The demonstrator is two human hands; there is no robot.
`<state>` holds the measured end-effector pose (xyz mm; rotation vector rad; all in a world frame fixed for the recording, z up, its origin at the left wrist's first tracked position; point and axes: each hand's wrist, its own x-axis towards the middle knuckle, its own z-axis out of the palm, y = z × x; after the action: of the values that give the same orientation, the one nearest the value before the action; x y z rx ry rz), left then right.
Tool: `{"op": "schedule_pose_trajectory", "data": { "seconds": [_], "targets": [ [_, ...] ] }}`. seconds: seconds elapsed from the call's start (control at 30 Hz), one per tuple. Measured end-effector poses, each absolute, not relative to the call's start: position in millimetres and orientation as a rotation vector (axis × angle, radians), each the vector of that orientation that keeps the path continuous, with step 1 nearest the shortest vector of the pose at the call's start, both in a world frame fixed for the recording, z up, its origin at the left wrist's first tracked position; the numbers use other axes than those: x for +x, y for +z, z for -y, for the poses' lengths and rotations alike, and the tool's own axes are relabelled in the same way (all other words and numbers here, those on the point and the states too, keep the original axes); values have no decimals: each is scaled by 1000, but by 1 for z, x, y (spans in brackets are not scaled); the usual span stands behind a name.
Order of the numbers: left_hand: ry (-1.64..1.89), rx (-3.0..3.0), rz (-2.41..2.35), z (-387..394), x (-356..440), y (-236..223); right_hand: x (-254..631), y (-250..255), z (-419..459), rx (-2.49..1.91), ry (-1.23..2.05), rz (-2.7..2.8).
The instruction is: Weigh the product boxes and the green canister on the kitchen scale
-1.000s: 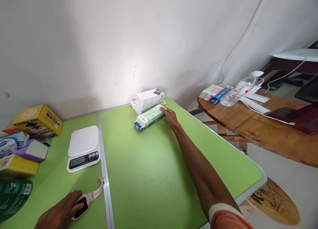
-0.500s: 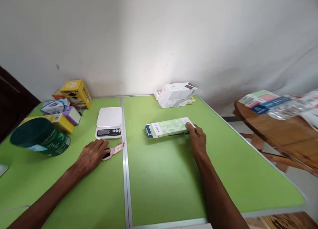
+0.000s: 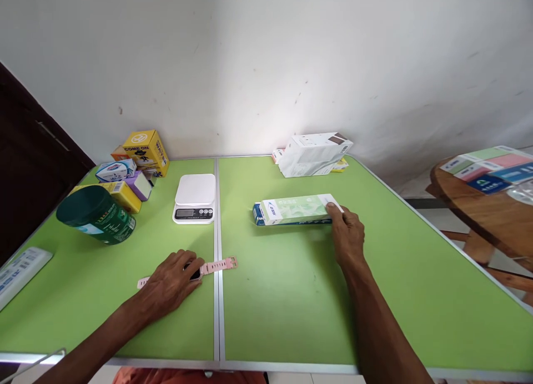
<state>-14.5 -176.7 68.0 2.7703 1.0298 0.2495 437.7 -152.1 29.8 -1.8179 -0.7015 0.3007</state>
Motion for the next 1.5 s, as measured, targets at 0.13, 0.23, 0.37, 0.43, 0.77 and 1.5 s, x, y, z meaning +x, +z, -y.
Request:
{"op": "schedule_pose_trajectory", "data": {
  "seconds": [0.13, 0.23, 0.37, 0.43, 0.77, 1.5],
  "targets": [
    [250, 2689, -1055, 187, -17, 78, 438, 27, 151, -1810, 278, 701],
    [376, 2550, -1074, 182, 2, 87, 437, 27, 151, -1801, 278, 709],
    [551, 2262, -1055, 153, 75, 89, 434, 31, 153, -1801, 295, 703],
    [555, 2177, -1002, 129, 118, 85, 433, 33, 154, -1814, 306, 703],
    [617, 2185, -885, 60, 188, 68, 434, 36, 163, -1813, 146, 831],
    [909, 1593, -1104, -22, -45, 42, 221, 28, 27, -1479, 423, 1346]
  ]
}}
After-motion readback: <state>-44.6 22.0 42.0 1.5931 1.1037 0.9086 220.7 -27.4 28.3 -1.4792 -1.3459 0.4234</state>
